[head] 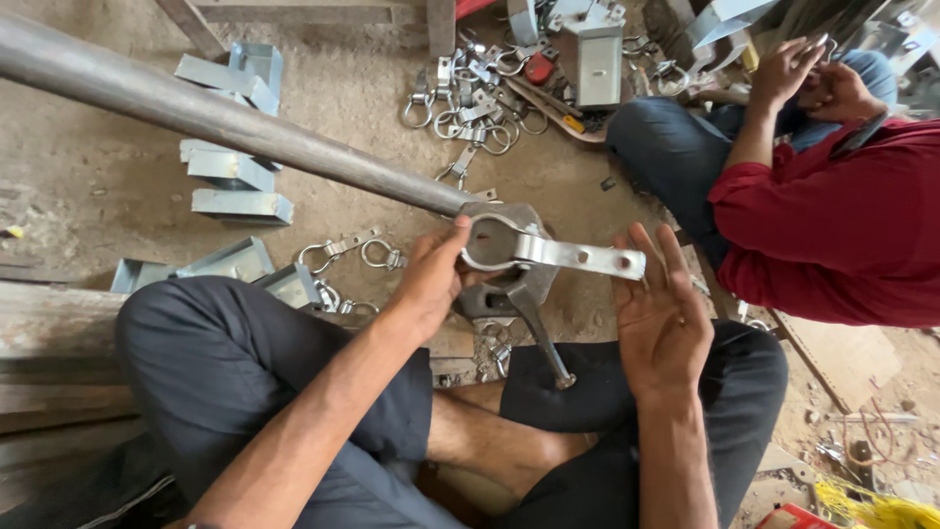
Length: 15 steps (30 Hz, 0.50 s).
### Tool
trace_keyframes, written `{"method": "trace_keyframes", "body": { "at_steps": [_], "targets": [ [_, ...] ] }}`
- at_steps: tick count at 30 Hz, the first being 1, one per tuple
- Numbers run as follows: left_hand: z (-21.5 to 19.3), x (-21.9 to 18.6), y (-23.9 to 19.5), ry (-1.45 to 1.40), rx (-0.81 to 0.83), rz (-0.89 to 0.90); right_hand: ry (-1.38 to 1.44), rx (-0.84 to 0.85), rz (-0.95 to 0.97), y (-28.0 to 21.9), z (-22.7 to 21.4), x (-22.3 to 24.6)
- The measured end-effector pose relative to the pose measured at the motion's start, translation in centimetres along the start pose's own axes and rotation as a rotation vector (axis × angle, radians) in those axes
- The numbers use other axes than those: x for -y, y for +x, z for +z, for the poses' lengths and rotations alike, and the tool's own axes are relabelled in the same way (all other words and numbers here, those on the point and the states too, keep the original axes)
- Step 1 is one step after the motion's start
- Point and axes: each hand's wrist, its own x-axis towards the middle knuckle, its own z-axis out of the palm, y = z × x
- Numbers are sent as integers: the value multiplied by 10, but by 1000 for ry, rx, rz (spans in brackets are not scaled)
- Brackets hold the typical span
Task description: The person sits on the floor and assembles metal clamp components by sliding a metal plate onto a bolt, inserting it through a circular clamp, and securing it with a small pin while using a hammer to tap the pieces into place.
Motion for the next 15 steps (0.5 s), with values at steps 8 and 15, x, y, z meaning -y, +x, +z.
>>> {"method": "trace_keyframes", "body": {
  "at_steps": [8, 15],
  "targets": [
    [-11, -15, 7, -96, -82, 98, -16, 21, -34, 4, -4, -2],
    [-15, -12, 7, -102, -101, 135, -15, 39, -50, 3, -9, -2]
  ]
}}
